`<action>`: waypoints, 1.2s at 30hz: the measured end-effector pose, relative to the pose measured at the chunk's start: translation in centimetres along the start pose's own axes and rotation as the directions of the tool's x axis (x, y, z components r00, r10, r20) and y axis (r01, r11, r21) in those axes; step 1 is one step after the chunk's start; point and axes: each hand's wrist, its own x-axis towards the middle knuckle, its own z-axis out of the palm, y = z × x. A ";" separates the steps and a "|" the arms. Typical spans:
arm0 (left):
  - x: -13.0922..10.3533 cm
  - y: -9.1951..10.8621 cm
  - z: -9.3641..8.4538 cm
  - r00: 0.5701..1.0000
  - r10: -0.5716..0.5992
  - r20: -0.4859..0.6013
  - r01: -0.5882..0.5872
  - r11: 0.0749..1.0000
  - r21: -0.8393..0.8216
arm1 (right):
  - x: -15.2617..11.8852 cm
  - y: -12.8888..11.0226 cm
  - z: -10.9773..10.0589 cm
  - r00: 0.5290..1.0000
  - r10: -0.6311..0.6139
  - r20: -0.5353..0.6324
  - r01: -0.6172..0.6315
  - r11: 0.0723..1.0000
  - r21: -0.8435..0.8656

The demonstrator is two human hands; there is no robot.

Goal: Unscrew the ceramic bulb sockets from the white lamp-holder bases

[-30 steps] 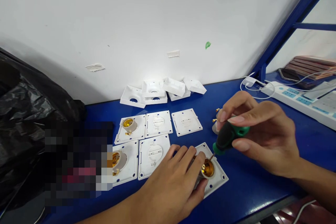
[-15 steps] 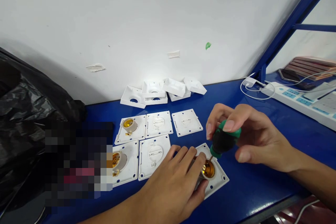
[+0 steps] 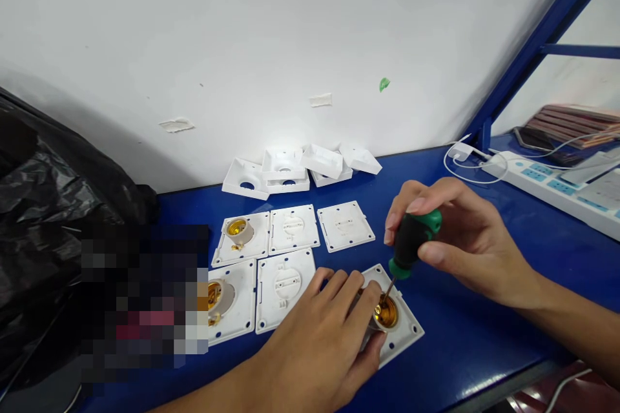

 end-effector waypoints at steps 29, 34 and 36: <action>0.0 0.1 -0.3 1.000 0.021 -0.004 -0.021 1.000 -0.019 | -0.3 -0.5 0.3 0.993 -0.095 -0.063 0.082 0.980 -0.181; 0.0 0.2 -0.5 1.000 0.008 0.016 -0.008 1.000 -0.004 | -0.2 -0.7 0.3 0.989 -0.144 -0.016 0.135 0.959 -0.248; 0.0 0.2 -0.6 1.000 0.011 0.025 -0.011 1.000 -0.006 | -0.2 -0.9 0.3 0.986 -0.168 0.020 0.167 0.947 -0.275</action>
